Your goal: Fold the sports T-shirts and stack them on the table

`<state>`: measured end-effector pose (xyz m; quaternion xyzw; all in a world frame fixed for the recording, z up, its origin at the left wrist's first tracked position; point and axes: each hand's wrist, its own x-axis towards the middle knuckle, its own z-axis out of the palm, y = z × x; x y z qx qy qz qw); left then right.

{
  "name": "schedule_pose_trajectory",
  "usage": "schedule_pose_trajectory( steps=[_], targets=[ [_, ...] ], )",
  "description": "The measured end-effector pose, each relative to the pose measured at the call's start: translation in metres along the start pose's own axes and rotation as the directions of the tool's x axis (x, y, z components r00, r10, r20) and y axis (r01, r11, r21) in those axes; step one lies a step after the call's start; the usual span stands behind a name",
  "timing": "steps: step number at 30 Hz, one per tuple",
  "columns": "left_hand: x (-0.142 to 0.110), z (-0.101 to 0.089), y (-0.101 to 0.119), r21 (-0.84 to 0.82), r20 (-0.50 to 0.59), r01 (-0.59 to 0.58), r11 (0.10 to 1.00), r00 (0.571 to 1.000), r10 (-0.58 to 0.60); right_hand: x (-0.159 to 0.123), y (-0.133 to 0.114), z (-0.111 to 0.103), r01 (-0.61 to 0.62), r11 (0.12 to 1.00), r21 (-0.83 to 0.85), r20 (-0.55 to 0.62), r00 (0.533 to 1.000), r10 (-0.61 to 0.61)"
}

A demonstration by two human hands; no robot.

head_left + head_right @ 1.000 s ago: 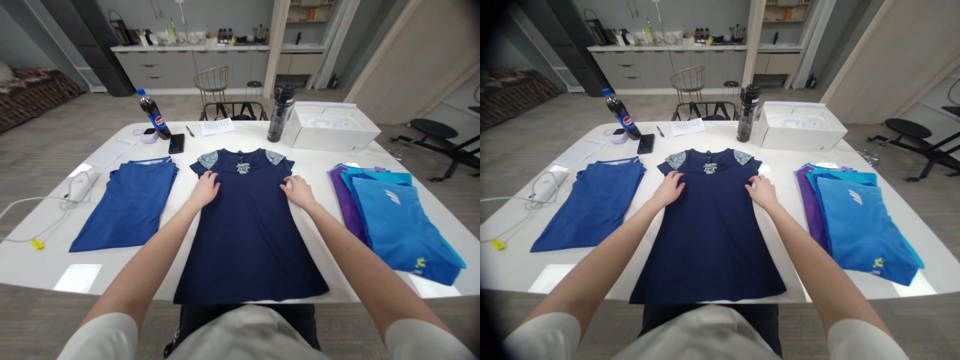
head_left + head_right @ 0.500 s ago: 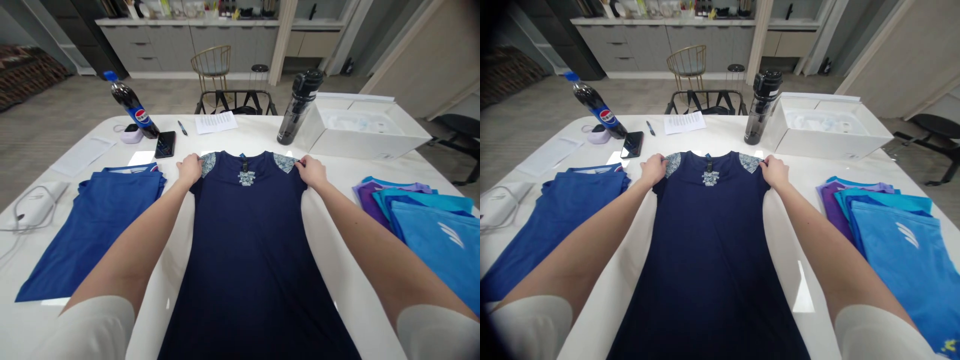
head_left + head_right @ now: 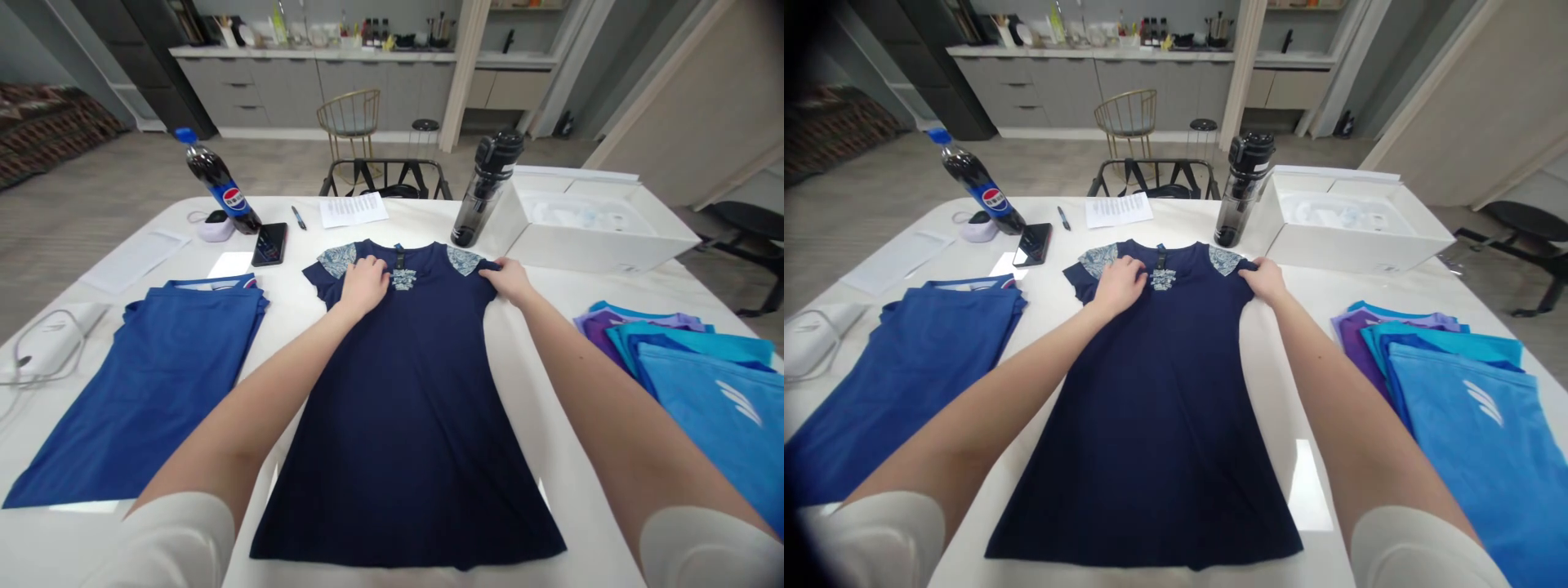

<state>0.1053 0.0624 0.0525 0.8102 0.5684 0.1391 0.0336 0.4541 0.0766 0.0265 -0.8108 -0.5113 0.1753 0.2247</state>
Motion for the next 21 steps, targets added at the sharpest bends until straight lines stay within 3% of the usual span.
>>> schedule_pose_trajectory(
  steps=[4, 7, 10, 13, 16, 21],
  targets=[
    [-0.005, 0.010, 0.078, -0.136, 0.102, -0.163, 0.977, 0.979, 0.177, 0.014, -0.002, -0.007, -0.015, 0.997, 0.077, 0.003, 1.000, 0.014],
    [-0.016, 0.022, 0.138, -0.184, 0.109, -0.184, 0.965, 0.972, 0.206, 0.025, -0.007, -0.006, -0.036, 0.999, 0.006, 0.018, 0.999, 0.036],
    [-0.024, 0.034, 0.180, -0.194, 0.149, -0.143, 0.970, 0.974, 0.174, 0.034, -0.016, 0.000, 0.037, 0.998, -0.051, 0.092, 0.995, -0.032],
    [-0.024, 0.045, 0.198, -0.177, 0.236, -0.055, 0.983, 0.967, 0.097, 0.040, -0.026, 0.005, 0.039, 0.988, -0.150, 0.093, 0.995, -0.025],
    [-0.020, 0.049, 0.198, -0.174, 0.263, -0.018, 0.985, 0.963, 0.064, 0.046, -0.032, 0.005, 0.005, 0.970, -0.243, 0.094, 0.995, 0.019],
    [-0.022, 0.034, 0.184, -0.211, 0.255, 0.080, 0.974, 0.967, -0.024, 0.050, -0.041, -0.008, 0.153, 0.978, -0.145, 0.126, 0.983, -0.135]
  ],
)
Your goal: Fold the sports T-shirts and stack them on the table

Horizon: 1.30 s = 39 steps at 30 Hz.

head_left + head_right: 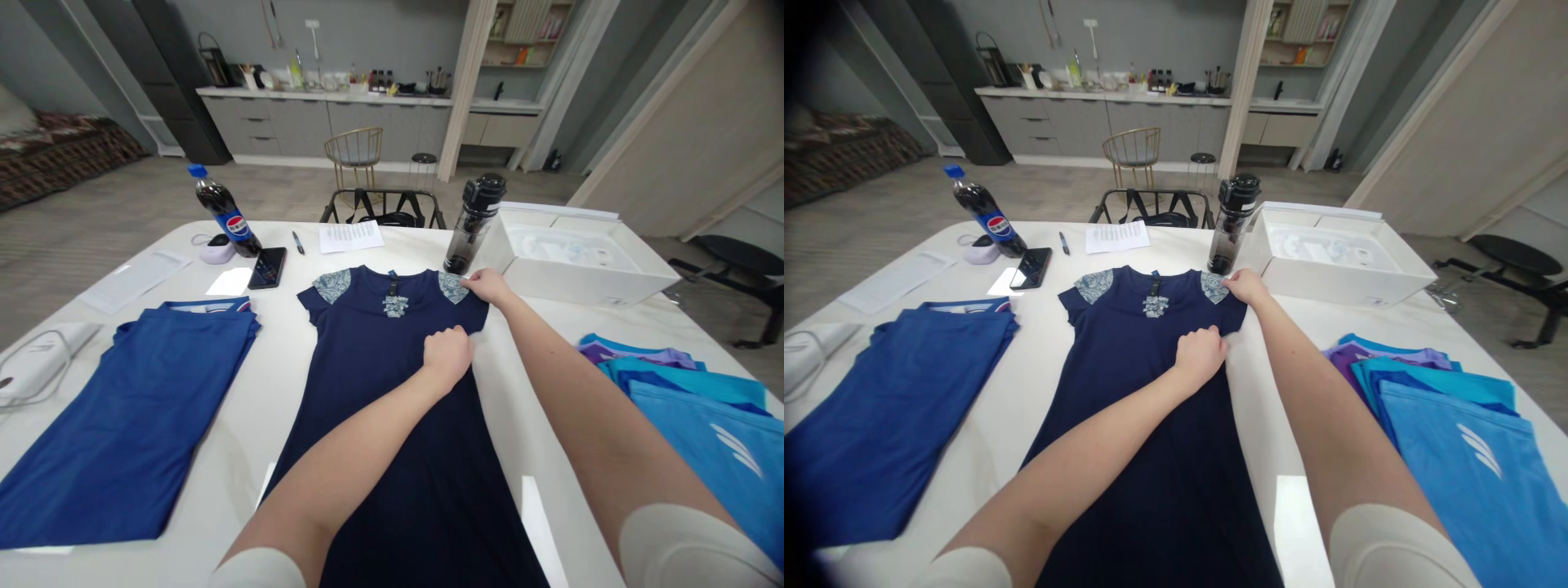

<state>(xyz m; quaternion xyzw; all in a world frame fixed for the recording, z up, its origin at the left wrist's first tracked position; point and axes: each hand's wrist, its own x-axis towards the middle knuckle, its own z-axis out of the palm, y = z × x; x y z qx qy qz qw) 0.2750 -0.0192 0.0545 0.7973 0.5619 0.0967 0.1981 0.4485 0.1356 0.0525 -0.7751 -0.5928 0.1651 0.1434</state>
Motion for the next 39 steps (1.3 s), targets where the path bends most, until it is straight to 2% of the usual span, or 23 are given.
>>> schedule_pose_trajectory(
  steps=[4, 6, 8, 10, 13, 14, 16, 18, 19, 21, 23, 25, 27, 31, 34, 37, 39],
  targets=[
    [-0.018, -0.023, -0.020, -0.241, -0.072, 0.048, 0.969, 0.995, -0.067, -0.008, -0.034, -0.022, 0.086, 0.990, 0.114, -0.041, 0.996, -0.082],
    [-0.027, -0.032, -0.037, -0.394, -0.124, 0.027, 0.919, 0.989, -0.082, -0.011, -0.063, -0.030, 0.097, 0.973, 0.209, -0.069, 0.994, -0.084],
    [-0.035, -0.040, -0.058, -0.518, -0.188, 0.008, 0.855, 0.975, -0.123, -0.012, -0.097, -0.028, 0.101, 0.954, 0.281, -0.085, 0.993, -0.080],
    [-0.040, -0.045, -0.082, -0.587, -0.204, 0.041, 0.809, 0.959, -0.197, -0.011, -0.131, -0.015, 0.104, 0.946, 0.306, -0.089, 0.993, -0.080],
    [-0.049, -0.054, -0.118, -0.590, -0.123, 0.207, 0.781, 0.932, -0.340, -0.013, -0.172, 0.021, 0.104, 0.949, 0.299, -0.089, 0.993, -0.081],
    [-0.054, -0.056, -0.127, -0.562, -0.132, 0.246, 0.790, 0.916, -0.379, -0.016, -0.181, 0.034, 0.107, 0.950, 0.295, -0.082, 0.993, -0.087],
    [-0.066, -0.060, -0.140, -0.451, -0.246, 0.244, 0.859, 0.891, -0.382, -0.024, -0.189, 0.057, 0.124, 0.949, 0.288, -0.067, 0.992, -0.109],
    [-0.079, -0.060, -0.145, -0.255, -0.374, 0.145, 0.956, 0.897, -0.236, -0.034, -0.185, 0.070, 0.147, 0.949, 0.278, -0.065, 0.989, -0.134],
    [-0.085, -0.059, -0.146, -0.152, -0.395, 0.074, 0.986, 0.910, -0.130, -0.040, -0.180, 0.073, 0.162, 0.950, 0.267, -0.073, 0.986, -0.147],
    [-0.094, -0.054, -0.144, 0.004, -0.366, -0.071, 0.997, 0.928, 0.068, -0.054, -0.165, 0.075, 0.220, 0.951, 0.217, -0.112, 0.974, -0.199],
    [-0.097, -0.047, -0.143, 0.090, -0.320, -0.158, 0.983, 0.930, 0.179, -0.070, -0.147, 0.076, 0.305, 0.942, 0.139, -0.145, 0.947, -0.285],
    [-0.095, -0.041, -0.145, 0.135, -0.276, -0.155, 0.979, 0.943, 0.187, -0.091, -0.130, 0.080, 0.399, 0.914, 0.073, -0.114, 0.914, -0.389],
    [-0.092, -0.036, -0.149, 0.162, -0.242, -0.107, 0.981, 0.959, 0.145, -0.115, -0.114, 0.085, 0.474, 0.879, 0.057, -0.034, 0.880, -0.473],
    [-0.089, -0.038, -0.160, 0.215, -0.207, -0.072, 0.974, 0.971, 0.117, -0.170, -0.087, 0.090, 0.547, 0.835, 0.055, 0.014, 0.836, -0.549],
    [-0.091, -0.045, -0.166, 0.244, -0.149, -0.206, 0.948, 0.958, 0.246, -0.216, -0.071, 0.081, 0.541, 0.838, 0.075, 0.057, 0.836, -0.545],
    [-0.094, -0.053, -0.170, 0.223, -0.034, -0.427, 0.876, 0.895, 0.445, -0.266, -0.057, 0.063, 0.450, 0.890, 0.078, 0.157, 0.876, -0.457],
    [-0.097, -0.057, -0.170, 0.207, 0.012, -0.502, 0.840, 0.860, 0.511, -0.300, -0.047, 0.051, 0.364, 0.931, 0.041, 0.225, 0.904, -0.363]
  ],
)
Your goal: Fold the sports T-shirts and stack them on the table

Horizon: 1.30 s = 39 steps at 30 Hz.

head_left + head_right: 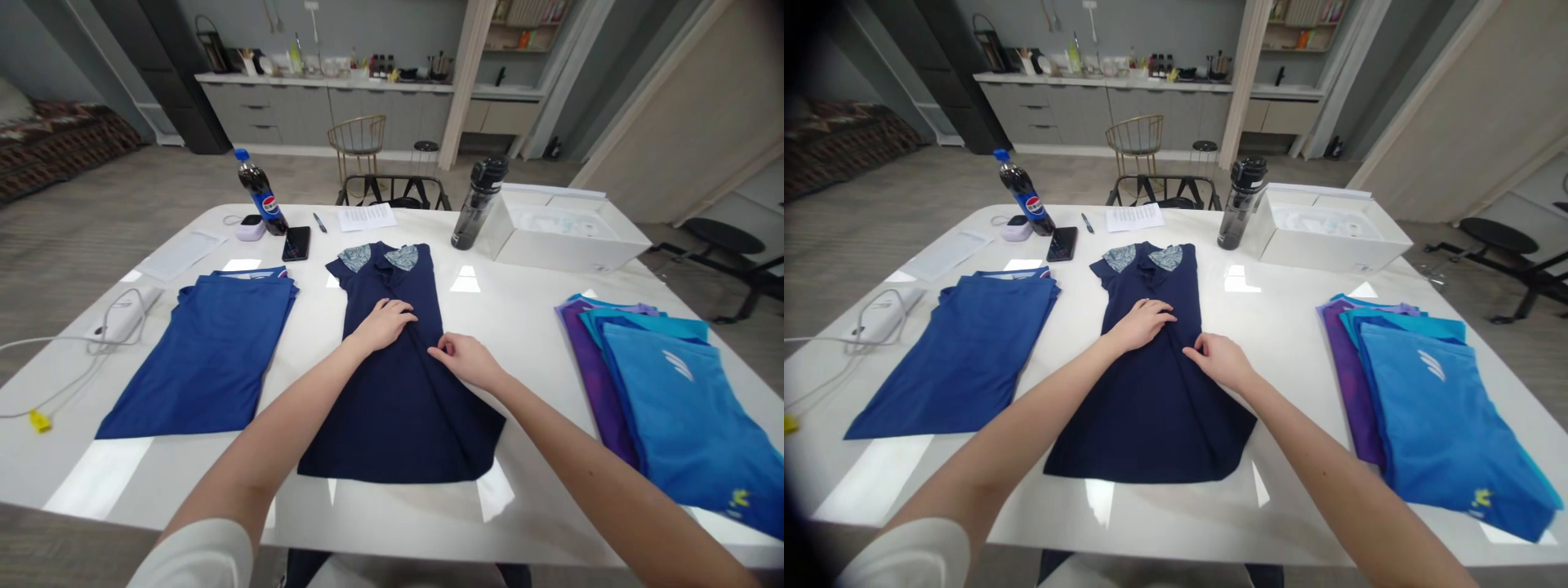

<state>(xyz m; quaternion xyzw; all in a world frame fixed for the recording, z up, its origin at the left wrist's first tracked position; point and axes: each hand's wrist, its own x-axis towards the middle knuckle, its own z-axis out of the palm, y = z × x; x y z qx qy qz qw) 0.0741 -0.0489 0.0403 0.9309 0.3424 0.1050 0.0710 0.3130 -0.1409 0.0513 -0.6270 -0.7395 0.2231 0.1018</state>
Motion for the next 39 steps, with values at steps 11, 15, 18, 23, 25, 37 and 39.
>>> schedule_pose_trajectory(
  steps=[11, 15, 18, 23, 25, 37, 39],
  targets=[
    [-0.009, -0.001, 0.046, 0.139, 0.005, -0.260, 0.955, 0.965, 0.262, -0.141, -0.029, -0.029, -0.083, 0.989, 0.119, 0.101, 0.992, 0.071],
    [-0.020, -0.013, 0.047, 0.116, -0.070, -0.171, 0.978, 0.981, 0.179, -0.152, -0.076, -0.037, -0.016, 0.950, 0.311, -0.029, 0.999, 0.026],
    [-0.046, -0.022, 0.045, 0.121, -0.060, -0.096, 0.988, 0.993, 0.104, -0.154, -0.106, -0.019, 0.059, 0.938, 0.343, 0.054, 0.995, -0.083],
    [-0.114, -0.019, 0.066, -0.008, -0.014, -0.157, 0.988, 0.988, 0.157, -0.158, -0.114, 0.021, 0.201, 0.972, 0.123, 0.187, 0.957, -0.222],
    [-0.138, -0.012, 0.082, -0.056, -0.007, -0.184, 0.981, 0.983, 0.184, -0.158, -0.103, 0.028, 0.240, 0.971, -0.011, 0.122, 0.964, -0.237],
    [-0.185, -0.006, 0.171, -0.649, 0.050, 0.066, 0.758, 0.998, -0.045, -0.160, -0.040, -0.002, 0.098, 0.995, -0.021, 0.363, 0.928, -0.084],
    [-0.190, -0.010, 0.177, -0.758, 0.123, 0.220, 0.614, 0.973, -0.196, -0.154, -0.040, -0.005, 0.079, 0.996, 0.028, 0.322, 0.943, -0.084]
  ],
)
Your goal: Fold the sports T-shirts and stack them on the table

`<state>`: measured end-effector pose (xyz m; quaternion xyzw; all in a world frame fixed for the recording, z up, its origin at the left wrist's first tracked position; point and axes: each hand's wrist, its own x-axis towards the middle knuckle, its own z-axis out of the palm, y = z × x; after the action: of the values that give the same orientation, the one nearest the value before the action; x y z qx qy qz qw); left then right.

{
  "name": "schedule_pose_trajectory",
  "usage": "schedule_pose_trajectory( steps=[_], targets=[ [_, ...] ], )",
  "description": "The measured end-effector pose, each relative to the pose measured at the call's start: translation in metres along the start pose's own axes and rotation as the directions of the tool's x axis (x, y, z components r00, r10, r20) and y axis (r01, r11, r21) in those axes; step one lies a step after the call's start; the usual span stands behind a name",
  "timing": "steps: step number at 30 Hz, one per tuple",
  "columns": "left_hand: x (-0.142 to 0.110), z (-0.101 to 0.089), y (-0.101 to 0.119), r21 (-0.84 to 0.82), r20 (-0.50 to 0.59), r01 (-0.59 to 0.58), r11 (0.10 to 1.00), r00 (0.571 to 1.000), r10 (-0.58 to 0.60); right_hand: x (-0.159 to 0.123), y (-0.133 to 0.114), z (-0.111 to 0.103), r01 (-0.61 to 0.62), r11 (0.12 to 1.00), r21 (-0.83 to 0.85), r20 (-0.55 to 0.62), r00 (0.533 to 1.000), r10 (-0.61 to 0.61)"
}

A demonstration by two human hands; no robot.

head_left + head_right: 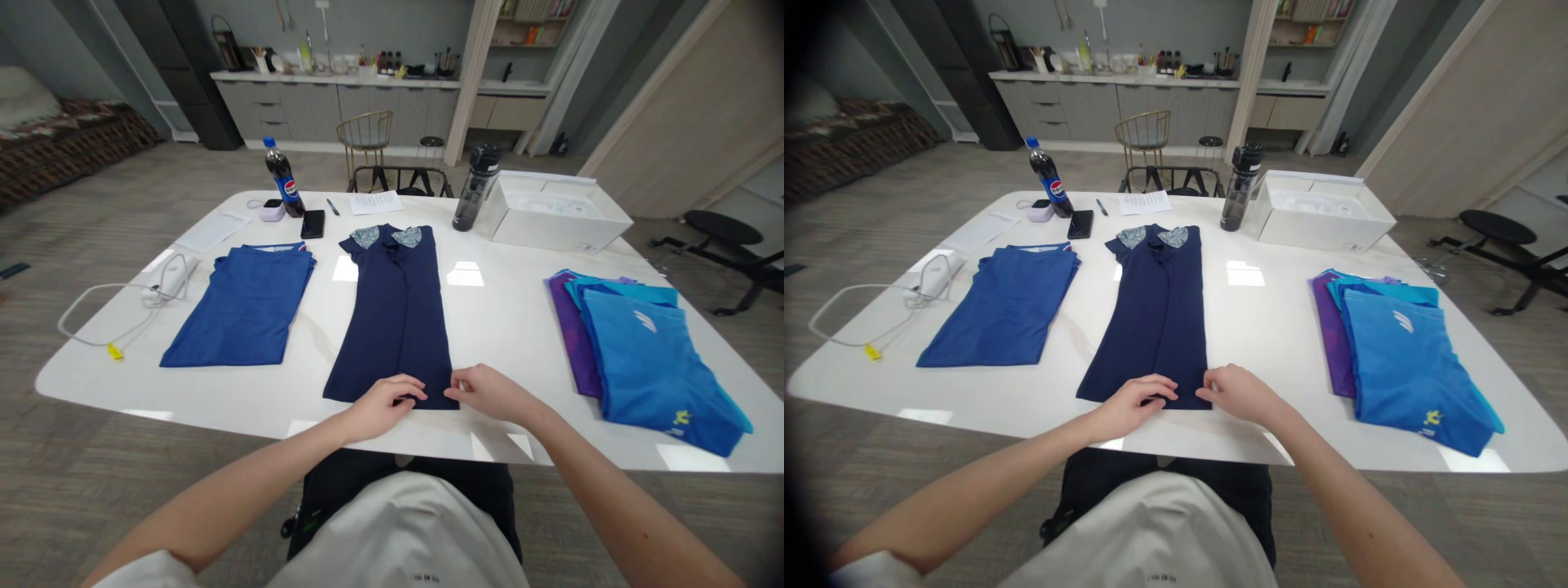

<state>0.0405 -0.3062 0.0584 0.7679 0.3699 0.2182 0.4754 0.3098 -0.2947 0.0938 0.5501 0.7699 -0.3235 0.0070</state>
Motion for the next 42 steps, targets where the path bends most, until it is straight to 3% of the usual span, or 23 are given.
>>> schedule_pose_trajectory(
  steps=[3, 5, 6, 9, 12, 15, 19, 24, 30, 34, 36, 39, 42],
  targets=[
    [-0.009, -0.011, 0.002, -0.269, 0.073, 0.251, 0.930, 0.968, -0.241, 0.012, 0.000, -0.007, 0.003, 0.998, 0.062, -0.050, 0.999, 0.000],
    [-0.010, -0.030, -0.002, -0.357, 0.152, 0.367, 0.859, 0.930, -0.334, 0.025, 0.000, -0.013, 0.019, 0.994, 0.107, -0.058, 0.998, -0.013],
    [-0.008, -0.043, -0.006, -0.360, 0.139, 0.395, 0.846, 0.919, -0.370, 0.035, -0.001, -0.017, 0.031, 0.991, 0.130, -0.061, 0.998, -0.023],
    [0.010, -0.089, -0.030, -0.228, -0.150, 0.381, 0.896, 0.896, -0.418, 0.079, -0.008, -0.030, 0.086, 0.976, 0.200, -0.074, 0.995, -0.072],
    [0.041, -0.135, -0.059, 0.032, -0.446, 0.397, 0.917, 0.827, -0.342, 0.147, -0.022, -0.044, 0.151, 0.958, 0.242, -0.132, 0.984, -0.122],
    [0.075, -0.164, -0.079, 0.246, -0.589, 0.465, 0.850, 0.769, -0.250, 0.229, -0.043, -0.059, 0.195, 0.949, 0.247, -0.265, 0.956, -0.127],
    [0.116, -0.179, -0.089, 0.322, -0.633, 0.560, 0.763, 0.727, -0.267, 0.335, -0.075, -0.076, 0.167, 0.966, 0.199, -0.422, 0.904, -0.069],
    [0.161, -0.191, -0.098, 0.303, -0.661, 0.649, 0.697, 0.670, -0.337, 0.421, -0.100, -0.092, 0.048, 0.997, 0.067, -0.406, 0.914, -0.017],
    [0.200, -0.190, -0.114, 0.278, -0.661, 0.720, 0.636, 0.624, -0.417, 0.466, -0.113, -0.090, -0.027, 0.988, -0.154, -0.371, 0.928, -0.032],
    [0.206, -0.186, -0.121, 0.283, -0.641, 0.724, 0.629, 0.631, -0.437, 0.481, -0.113, -0.086, -0.035, 0.987, -0.160, -0.329, 0.944, -0.019],
    [0.205, -0.187, -0.120, 0.278, -0.623, 0.721, 0.635, 0.638, -0.452, 0.484, -0.106, -0.092, 0.001, 0.996, -0.094, -0.317, 0.948, -0.031],
    [0.203, -0.186, -0.109, 0.264, -0.623, 0.701, 0.663, 0.648, -0.438, 0.479, -0.084, -0.112, 0.116, 0.987, 0.114, -0.409, 0.911, -0.060],
    [0.207, -0.179, -0.088, 0.290, -0.655, 0.628, 0.723, 0.680, -0.328, 0.459, -0.049, -0.144, 0.250, 0.880, 0.403, -0.498, 0.867, -0.018]
  ],
)
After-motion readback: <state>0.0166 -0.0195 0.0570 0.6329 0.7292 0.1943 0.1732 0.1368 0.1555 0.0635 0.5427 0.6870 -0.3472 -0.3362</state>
